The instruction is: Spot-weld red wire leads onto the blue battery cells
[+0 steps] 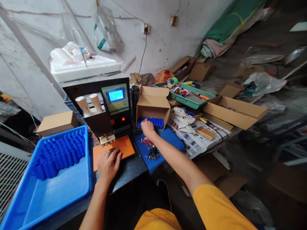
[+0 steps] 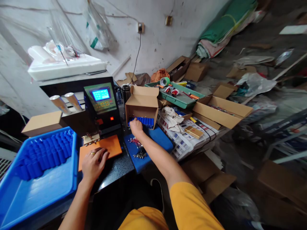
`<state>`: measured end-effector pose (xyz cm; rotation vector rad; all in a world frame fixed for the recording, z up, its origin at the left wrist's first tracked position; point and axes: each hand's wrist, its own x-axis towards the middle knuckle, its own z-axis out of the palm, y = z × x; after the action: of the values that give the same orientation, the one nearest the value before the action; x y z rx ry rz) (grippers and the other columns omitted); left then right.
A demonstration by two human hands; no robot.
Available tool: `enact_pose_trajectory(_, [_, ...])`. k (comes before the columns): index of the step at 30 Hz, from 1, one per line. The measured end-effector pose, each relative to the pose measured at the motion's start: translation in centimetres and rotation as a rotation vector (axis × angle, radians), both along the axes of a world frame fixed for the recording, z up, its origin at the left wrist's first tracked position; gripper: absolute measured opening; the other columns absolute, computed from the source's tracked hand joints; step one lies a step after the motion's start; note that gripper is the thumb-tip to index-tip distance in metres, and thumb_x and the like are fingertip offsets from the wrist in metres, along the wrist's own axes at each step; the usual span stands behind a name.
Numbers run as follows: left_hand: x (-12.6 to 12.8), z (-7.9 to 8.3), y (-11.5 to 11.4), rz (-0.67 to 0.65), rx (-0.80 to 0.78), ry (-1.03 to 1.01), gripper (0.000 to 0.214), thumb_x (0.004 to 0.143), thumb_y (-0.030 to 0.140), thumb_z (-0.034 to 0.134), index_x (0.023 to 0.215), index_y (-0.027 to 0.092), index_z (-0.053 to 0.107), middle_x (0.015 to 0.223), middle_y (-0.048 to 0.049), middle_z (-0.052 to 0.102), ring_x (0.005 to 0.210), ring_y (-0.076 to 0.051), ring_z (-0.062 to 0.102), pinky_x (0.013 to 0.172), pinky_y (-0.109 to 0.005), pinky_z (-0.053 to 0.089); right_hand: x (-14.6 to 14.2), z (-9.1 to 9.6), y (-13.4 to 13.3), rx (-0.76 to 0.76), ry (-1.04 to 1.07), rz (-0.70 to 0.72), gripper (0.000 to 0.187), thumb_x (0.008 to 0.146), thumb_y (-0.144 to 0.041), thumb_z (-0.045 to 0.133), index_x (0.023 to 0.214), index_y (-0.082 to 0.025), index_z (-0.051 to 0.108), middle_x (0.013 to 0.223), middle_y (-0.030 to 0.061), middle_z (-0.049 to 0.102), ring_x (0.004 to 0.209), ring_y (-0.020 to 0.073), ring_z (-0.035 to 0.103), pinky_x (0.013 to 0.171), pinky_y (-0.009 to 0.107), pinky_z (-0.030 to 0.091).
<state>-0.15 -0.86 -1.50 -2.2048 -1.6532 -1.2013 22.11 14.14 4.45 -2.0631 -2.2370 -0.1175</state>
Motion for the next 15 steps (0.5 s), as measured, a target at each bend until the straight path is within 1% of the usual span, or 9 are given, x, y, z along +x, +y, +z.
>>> enact_pose_trajectory(4, [0.0,0.1,0.0,-0.005,0.020,0.008,0.020,0.092,0.036,0.058,0.101,0.023,0.070,0.099,-0.0081,0.072,0.087,-0.023,0.064,0.078,-0.035,0.045,-0.3,0.4,0.6,-0.049,-0.008,0.002,0.034,0.092,-0.003,0.043,0.112,-0.006,0.071,0.109,0.0269,0.064,0.099,0.0295,0.069,0.082,0.036,0.055])
enact_pose_trajectory(7, [-0.1,0.2,-0.1,-0.001,0.012,0.040,0.021,0.093,0.036,0.057,0.101,0.022,0.070,0.099,-0.0071,0.072,0.086,-0.022,0.064,0.077,-0.033,0.045,0.1,0.7,0.5,-0.071,-0.003,0.024,0.035,0.092,-0.002,0.043,0.113,-0.006,0.070,0.113,0.0268,0.063,0.103,0.0300,0.068,0.086,0.036,0.054])
enact_pose_trajectory(12, [-0.3,0.5,-0.2,0.016,0.028,0.068,0.024,0.093,0.038,0.057,0.100,0.019,0.071,0.097,-0.0069,0.073,0.085,-0.021,0.064,0.076,-0.032,0.045,1.5,0.8,-0.2,-0.091,0.028,0.067,0.039,0.093,-0.003,0.038,0.122,-0.008,0.065,0.123,0.0236,0.061,0.110,0.0279,0.064,0.093,0.035,0.050])
enact_pose_trajectory(15, [-0.4,0.5,-0.3,0.012,0.003,0.051,0.026,0.093,0.040,0.056,0.099,0.020,0.071,0.097,-0.0069,0.073,0.084,-0.021,0.065,0.076,-0.032,0.046,3.1,0.5,-0.7,-0.032,0.155,0.085,0.039,0.095,-0.010,0.042,0.128,-0.012,0.062,0.126,0.0191,0.062,0.111,0.0259,0.063,0.096,0.033,0.048])
